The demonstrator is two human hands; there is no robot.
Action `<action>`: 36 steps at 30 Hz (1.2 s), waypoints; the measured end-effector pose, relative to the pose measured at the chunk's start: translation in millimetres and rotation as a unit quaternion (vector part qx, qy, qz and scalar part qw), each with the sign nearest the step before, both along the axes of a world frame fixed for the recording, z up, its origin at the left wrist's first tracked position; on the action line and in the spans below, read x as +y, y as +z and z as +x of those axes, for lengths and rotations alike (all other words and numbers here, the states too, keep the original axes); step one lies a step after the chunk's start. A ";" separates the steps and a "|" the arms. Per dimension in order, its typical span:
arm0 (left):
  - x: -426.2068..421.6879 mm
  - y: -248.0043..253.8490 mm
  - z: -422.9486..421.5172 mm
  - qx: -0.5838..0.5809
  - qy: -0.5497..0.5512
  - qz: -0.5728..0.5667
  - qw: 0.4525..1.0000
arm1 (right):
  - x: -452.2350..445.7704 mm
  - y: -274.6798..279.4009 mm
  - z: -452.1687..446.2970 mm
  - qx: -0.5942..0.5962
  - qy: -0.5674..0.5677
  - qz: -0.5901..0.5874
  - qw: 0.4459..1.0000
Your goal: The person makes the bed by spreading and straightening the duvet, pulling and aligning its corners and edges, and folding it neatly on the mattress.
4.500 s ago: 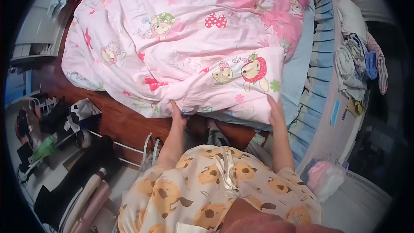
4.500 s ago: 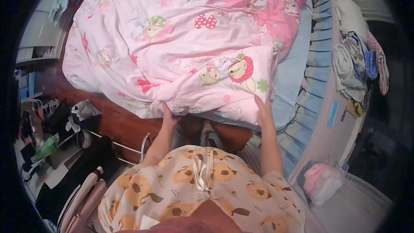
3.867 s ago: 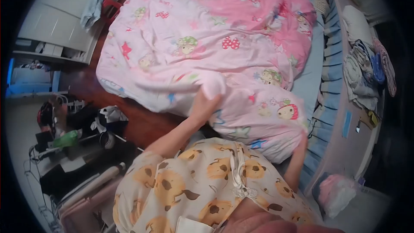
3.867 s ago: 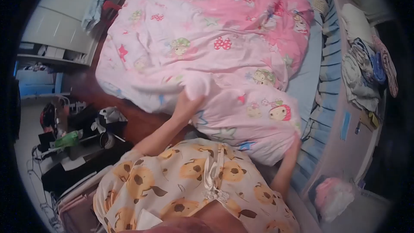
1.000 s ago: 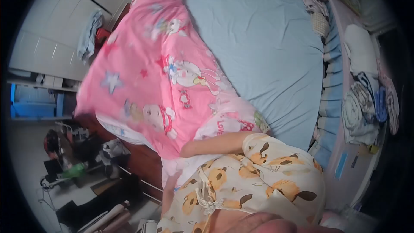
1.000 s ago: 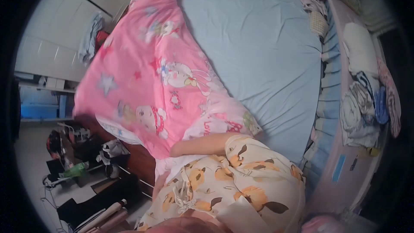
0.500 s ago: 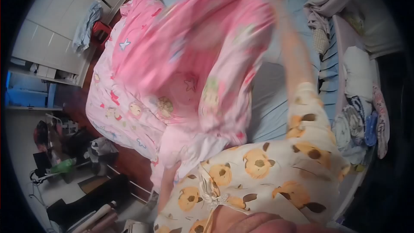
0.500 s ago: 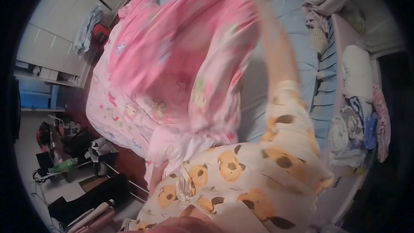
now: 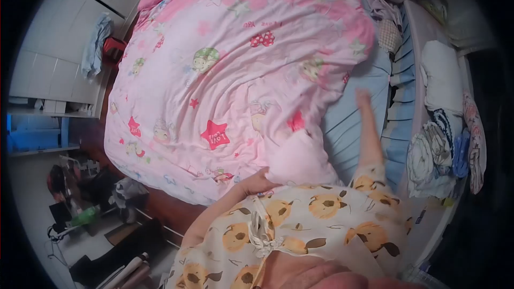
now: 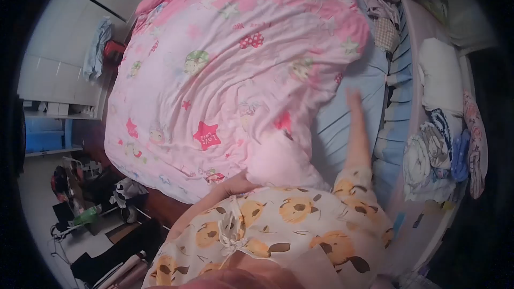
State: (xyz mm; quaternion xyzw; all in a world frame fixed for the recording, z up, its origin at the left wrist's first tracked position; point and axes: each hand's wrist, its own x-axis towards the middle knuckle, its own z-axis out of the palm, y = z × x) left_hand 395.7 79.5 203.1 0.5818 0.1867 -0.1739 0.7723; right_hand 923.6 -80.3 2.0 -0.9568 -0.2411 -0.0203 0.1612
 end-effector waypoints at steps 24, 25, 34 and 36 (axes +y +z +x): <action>2.4 43.9 -137.4 -0.263 0.054 0.163 0.949 | 39.0 255.4 -448.6 0.756 0.059 0.209 0.617; 7.2 42.7 -150.4 -0.322 0.034 0.227 0.919 | 38.8 257.9 -460.4 0.757 0.061 0.205 0.617; 28.8 -92.0 -342.7 -0.008 0.046 0.426 0.904 | -51.0 273.1 -572.5 0.730 -0.147 0.453 0.490; 47.3 -97.1 -363.4 0.015 -0.029 0.485 0.874 | -75.1 273.0 -593.4 0.685 -0.178 0.447 0.548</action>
